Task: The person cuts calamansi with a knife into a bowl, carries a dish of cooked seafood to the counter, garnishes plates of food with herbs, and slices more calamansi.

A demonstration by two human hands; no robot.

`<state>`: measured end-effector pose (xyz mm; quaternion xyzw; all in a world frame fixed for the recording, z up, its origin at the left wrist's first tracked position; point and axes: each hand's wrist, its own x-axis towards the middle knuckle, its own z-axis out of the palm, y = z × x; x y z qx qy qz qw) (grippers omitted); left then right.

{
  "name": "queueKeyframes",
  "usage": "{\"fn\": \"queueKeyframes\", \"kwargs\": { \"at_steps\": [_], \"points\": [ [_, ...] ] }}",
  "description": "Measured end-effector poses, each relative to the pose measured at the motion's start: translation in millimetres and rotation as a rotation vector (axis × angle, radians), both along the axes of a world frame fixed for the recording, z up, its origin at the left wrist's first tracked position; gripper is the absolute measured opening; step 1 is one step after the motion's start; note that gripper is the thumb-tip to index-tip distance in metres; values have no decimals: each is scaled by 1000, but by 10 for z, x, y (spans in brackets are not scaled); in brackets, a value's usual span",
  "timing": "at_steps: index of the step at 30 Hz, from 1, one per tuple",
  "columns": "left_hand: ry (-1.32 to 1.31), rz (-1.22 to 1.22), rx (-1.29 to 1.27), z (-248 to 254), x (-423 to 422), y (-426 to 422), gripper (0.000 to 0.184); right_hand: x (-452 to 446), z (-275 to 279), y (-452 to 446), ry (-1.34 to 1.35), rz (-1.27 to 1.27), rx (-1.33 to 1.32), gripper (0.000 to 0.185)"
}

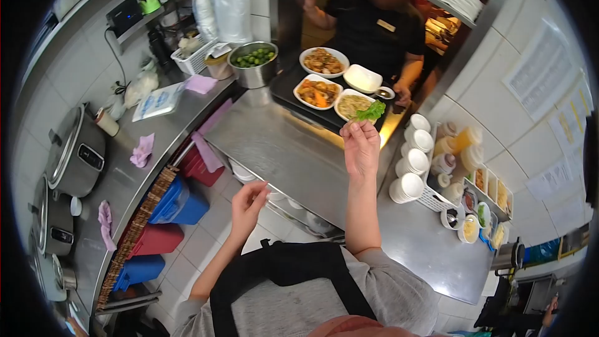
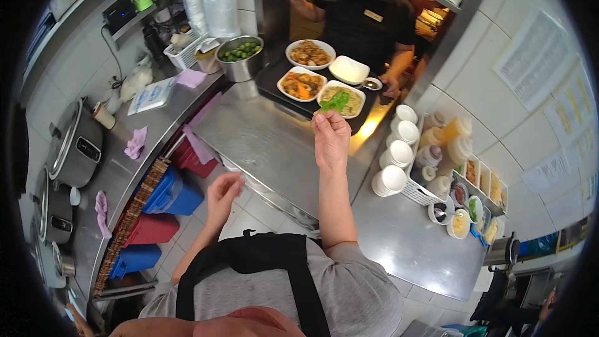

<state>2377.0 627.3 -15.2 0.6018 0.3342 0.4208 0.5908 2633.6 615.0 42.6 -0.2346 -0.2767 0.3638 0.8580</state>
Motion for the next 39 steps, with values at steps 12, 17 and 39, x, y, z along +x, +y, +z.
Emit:
{"fn": "queueKeyframes", "kwargs": {
  "at_steps": [12,17,39],
  "points": [
    [-281,-77,18,68,1082,1159,9,-376,-562,778,-438,29,-361,4],
    [-294,21,-15,73,1079,1492,5,-166,-454,824,-652,-101,-448,7],
    [-1,-686,-623,-235,985,2362,4,-45,-960,948,269,195,-513,7]
  ]
}}
